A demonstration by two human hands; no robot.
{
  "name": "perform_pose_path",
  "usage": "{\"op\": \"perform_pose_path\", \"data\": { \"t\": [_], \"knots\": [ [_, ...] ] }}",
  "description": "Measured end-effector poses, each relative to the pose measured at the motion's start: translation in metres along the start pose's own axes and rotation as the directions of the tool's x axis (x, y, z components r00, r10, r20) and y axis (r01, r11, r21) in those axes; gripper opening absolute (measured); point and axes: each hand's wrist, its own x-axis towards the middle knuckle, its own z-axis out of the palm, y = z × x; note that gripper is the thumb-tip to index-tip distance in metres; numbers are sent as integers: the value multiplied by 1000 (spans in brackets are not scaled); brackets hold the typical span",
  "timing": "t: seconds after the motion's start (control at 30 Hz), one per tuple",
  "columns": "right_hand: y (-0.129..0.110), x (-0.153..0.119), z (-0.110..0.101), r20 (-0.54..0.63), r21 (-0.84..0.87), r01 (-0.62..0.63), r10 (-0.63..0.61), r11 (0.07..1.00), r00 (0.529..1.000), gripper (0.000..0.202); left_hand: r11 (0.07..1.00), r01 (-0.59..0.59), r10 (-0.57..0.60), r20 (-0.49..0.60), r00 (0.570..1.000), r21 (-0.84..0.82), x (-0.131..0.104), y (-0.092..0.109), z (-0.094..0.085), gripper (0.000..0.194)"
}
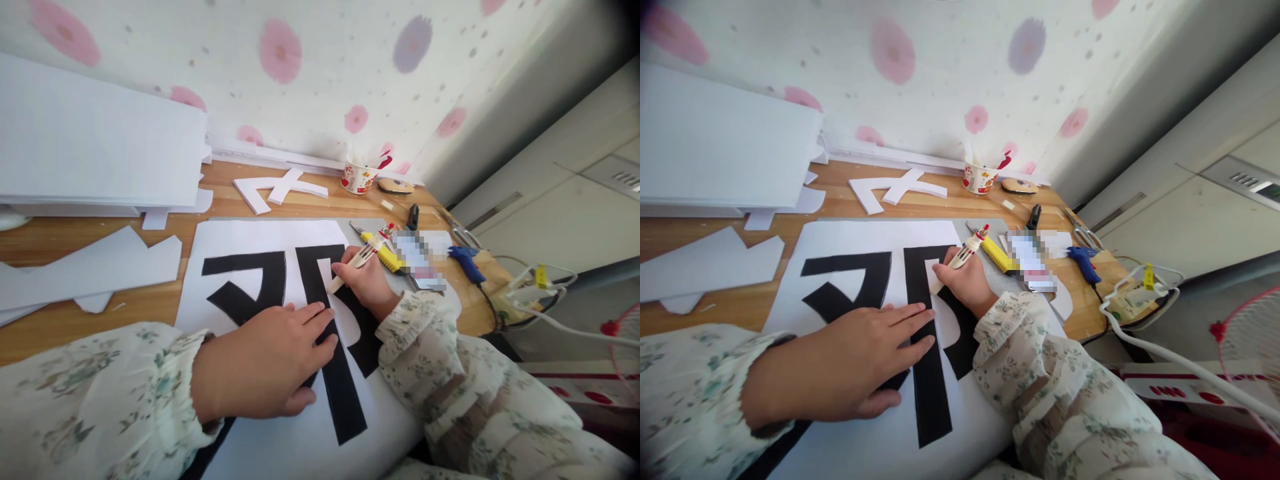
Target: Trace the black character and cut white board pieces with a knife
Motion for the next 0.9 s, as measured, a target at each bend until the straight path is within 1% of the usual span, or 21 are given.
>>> {"op": "perform_pose_path", "data": {
  "t": [0.33,0.5,0.67,0.9],
  "knots": [
    [4,18,5,-36,-17,4,-5,1000,999,30,1000,3,-3,-2,1000,3,-1,1,1,57],
    [8,26,8,-31,1,11,-11,1000,999,29,1000,3,-3,-12,1000,-3,-1,1,1,58],
    [4,31,11,-68,6,12,-11,1000,998,28,1000,5,-5,15,1000,-11,-1,2,0,57],
    [3,45,12,-75,-11,27,-28,1000,997,27,1000,6,-6,2,1000,-3,-1,3,-1,58]
  ]
}}
